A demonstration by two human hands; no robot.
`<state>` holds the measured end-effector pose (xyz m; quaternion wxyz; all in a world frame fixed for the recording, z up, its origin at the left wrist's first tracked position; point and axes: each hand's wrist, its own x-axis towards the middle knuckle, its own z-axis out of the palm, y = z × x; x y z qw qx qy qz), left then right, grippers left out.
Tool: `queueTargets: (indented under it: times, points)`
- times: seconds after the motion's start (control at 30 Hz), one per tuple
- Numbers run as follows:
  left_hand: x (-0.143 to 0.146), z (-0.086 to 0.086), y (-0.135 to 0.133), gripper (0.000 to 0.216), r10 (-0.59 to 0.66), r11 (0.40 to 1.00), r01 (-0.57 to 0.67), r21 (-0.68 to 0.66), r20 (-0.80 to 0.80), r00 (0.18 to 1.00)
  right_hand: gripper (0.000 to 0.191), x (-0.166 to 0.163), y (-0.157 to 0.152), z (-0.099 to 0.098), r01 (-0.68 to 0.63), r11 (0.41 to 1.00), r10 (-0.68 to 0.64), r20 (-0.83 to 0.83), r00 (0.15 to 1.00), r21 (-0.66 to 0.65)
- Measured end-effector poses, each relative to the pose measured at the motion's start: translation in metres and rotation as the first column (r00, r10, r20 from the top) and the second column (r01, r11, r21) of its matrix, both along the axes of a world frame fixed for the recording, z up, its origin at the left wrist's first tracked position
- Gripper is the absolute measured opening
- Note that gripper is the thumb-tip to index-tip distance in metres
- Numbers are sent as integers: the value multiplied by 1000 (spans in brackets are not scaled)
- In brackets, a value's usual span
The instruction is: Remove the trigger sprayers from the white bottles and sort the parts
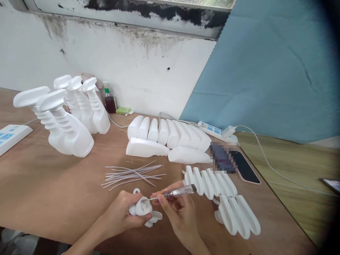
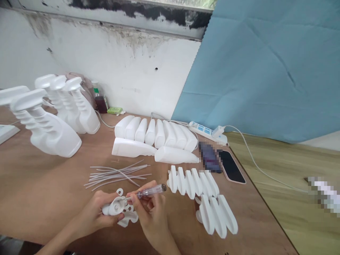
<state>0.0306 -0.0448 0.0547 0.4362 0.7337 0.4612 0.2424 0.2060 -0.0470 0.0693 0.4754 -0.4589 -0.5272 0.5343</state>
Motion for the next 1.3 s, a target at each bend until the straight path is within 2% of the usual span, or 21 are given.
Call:
queueTargets:
  times: [0.13,0.23,0.33,0.53,0.77,0.83,0.93,1.0,1.1,1.2,1.3]
  points:
    - [1,-2,-1,22,-2,1000,2,29,11,1000,19,-3,4,3,14,995,-31,-170,985,-101]
    - [1,-1,1,22,-34,999,34,7,43,998,21,-5,4,2,24,991,-54,-235,970,-130]
    - [-2,5,4,18,-89,995,91,-36,45,995,23,-4,4,2,-10,992,-20,-236,971,-125]
    - [-9,18,12,13,-287,956,286,-58,0,958,26,3,7,7,-87,980,45,-229,973,-179]
    - [-6,22,18,10,-350,936,353,8,-108,930,15,10,1,4,-178,984,173,-121,977,-28]
    - [-5,21,18,9,-373,924,380,37,-119,920,16,11,1,3,-206,978,198,-151,968,-39]
    - [-5,20,20,11,-405,906,417,64,-147,902,21,10,5,0,-241,963,203,-257,945,-124]
    - [-4,20,22,11,-406,899,430,78,-218,888,25,9,9,-4,-235,957,180,-286,941,-173]
    - [-3,25,25,14,-361,892,441,105,-424,831,27,6,11,-14,-160,963,95,-282,955,-215]
    - [1,30,25,16,-215,899,413,146,-675,706,28,2,9,-25,-26,962,-51,-275,960,-271]
    - [7,29,24,8,-112,892,419,170,-814,570,27,-1,6,-33,41,948,-138,-292,946,-315]
